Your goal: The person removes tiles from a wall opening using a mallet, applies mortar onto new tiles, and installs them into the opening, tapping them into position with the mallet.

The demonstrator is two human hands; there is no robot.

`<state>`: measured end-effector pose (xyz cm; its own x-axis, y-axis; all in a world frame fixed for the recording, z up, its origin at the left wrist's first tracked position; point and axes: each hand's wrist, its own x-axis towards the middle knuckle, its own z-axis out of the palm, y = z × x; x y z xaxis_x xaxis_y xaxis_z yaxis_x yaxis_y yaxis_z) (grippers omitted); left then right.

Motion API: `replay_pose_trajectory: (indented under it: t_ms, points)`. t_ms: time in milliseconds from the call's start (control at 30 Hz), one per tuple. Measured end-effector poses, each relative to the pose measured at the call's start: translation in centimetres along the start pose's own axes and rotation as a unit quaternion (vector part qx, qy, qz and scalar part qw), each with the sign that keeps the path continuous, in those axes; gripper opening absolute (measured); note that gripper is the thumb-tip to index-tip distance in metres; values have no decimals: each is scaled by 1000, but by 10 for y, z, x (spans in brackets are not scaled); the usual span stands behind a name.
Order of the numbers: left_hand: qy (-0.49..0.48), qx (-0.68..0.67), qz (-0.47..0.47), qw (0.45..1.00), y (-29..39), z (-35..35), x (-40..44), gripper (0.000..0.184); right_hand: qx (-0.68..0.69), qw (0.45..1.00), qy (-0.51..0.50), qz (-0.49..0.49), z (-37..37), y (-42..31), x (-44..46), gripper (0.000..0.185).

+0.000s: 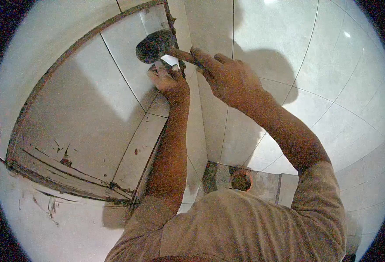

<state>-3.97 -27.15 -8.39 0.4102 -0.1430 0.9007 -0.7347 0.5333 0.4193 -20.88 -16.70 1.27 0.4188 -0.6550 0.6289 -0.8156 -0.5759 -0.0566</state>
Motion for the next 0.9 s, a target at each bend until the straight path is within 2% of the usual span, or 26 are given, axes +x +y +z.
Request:
replay_pose_trajectory:
  t_ms: [67,167,267,300,367,400,433,467,500,567,667,733,767,833,867,900]
  points:
    - [5,10,6,1000,5,-1,2,51,-20,1000,15,5,0,-3,6,50]
    - [-9,-83,-43,996,10,-2,4,47,-28,1000,8,7,0,-4,13,50]
    - [-20,-49,-38,998,7,-1,4,39,-42,999,-18,28,3,-7,18,49]
    - [-24,-213,-158,964,6,1,4,49,-42,999,-18,28,3,-9,17,49]
    - [-28,-369,-272,888,4,2,3,63,-29,999,-23,22,3,-14,15,49]
    - [-34,-248,-184,951,1,1,2,61,-29,999,-23,23,4,-13,15,49]
    - [-40,-119,-92,988,-1,1,1,60,-25,1000,-10,4,7,-10,15,50]
    - [-41,-119,-93,988,2,0,3,60,-20,1000,3,-15,9,-8,15,50]
    - [-24,-312,-228,922,4,1,6,41,-20,1000,3,-14,10,-7,17,50]
    - [-7,-486,-349,801,5,6,6,23,-15,1000,-15,4,11,-5,20,50]
    - [36,-509,-296,807,2,11,5,22,-13,1000,-7,-4,11,-9,14,50]
    - [-7,-333,-172,927,5,7,2,17,-12,1000,-10,3,13,-4,21,49]
    - [-8,-333,-174,927,7,3,1,17,-10,1000,-12,11,14,-2,21,49]
    - [-25,-130,-72,989,9,-5,2,24,-1,1000,-7,2,13,-4,18,48]
    - [-24,-130,-72,989,8,-3,2,24,7,1000,2,-9,12,-4,18,47]
    - [-24,-124,-79,989,7,-2,2,31,8,1000,0,-11,11,-3,20,47]
